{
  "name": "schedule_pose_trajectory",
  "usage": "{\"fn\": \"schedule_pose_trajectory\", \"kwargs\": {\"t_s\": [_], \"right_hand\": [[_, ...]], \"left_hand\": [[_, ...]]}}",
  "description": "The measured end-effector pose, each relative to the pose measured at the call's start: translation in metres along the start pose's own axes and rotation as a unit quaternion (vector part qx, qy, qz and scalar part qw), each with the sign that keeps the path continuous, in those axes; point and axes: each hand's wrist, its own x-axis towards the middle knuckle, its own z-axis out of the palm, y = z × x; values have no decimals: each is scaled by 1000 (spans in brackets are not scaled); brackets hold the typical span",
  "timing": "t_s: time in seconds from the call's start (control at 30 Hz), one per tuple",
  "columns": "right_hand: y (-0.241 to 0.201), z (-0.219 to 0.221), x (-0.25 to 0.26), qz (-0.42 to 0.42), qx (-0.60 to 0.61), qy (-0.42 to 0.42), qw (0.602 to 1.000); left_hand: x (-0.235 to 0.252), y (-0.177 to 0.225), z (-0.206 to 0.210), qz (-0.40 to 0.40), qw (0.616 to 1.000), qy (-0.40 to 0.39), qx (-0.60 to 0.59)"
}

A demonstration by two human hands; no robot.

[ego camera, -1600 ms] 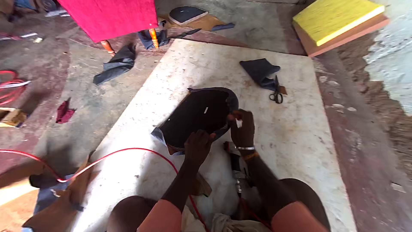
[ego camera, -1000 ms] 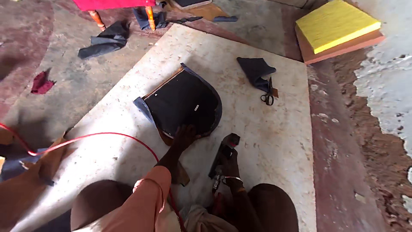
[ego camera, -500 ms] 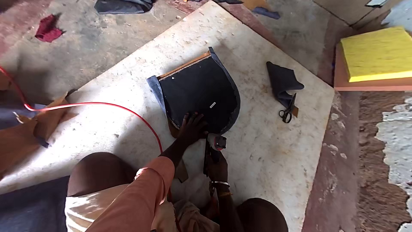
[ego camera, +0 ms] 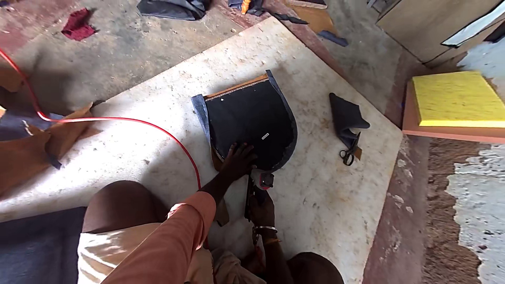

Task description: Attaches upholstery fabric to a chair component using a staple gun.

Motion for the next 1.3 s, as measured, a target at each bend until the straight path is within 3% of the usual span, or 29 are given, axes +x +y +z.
{"fn": "schedule_pose_trajectory", "kwargs": {"t_s": [0.1, 0.23, 0.3, 0.4, 0.57, 0.67, 0.77, 0.97, 1.2, 1.3], "right_hand": [[-4, -13, 1, 20, 7, -24, 999], [-9, -38, -7, 44, 285, 38, 957], [-5, -61, -6, 45, 324, 88, 941], [4, -107, 9, 20, 214, 134, 967], [5, -156, 35, -31, -20, 180, 983], [12, -149, 39, 10, -33, 148, 988], [30, -129, 47, 28, -42, 117, 992], [36, -99, 51, 38, -114, 16, 993], [27, -87, 55, 51, -173, 4, 984], [27, -85, 51, 54, -184, 10, 981]], "left_hand": [[-2, 1, 1, 7, 1000, 12, 2], [4, 3, -14, -1, 1000, -2, 0], [6, 6, -15, -19, 1000, -14, -8], [12, 29, -22, -28, 999, -35, -26], [27, 81, -15, 48, 993, -112, 6], [32, 81, -8, 85, 988, -119, 51], [41, 62, -9, 129, 979, -159, 15], [48, 53, -13, 100, 975, -192, -43], [51, 50, -8, 116, 970, -212, -32], [43, 50, -4, 123, 976, -176, -28]]}}
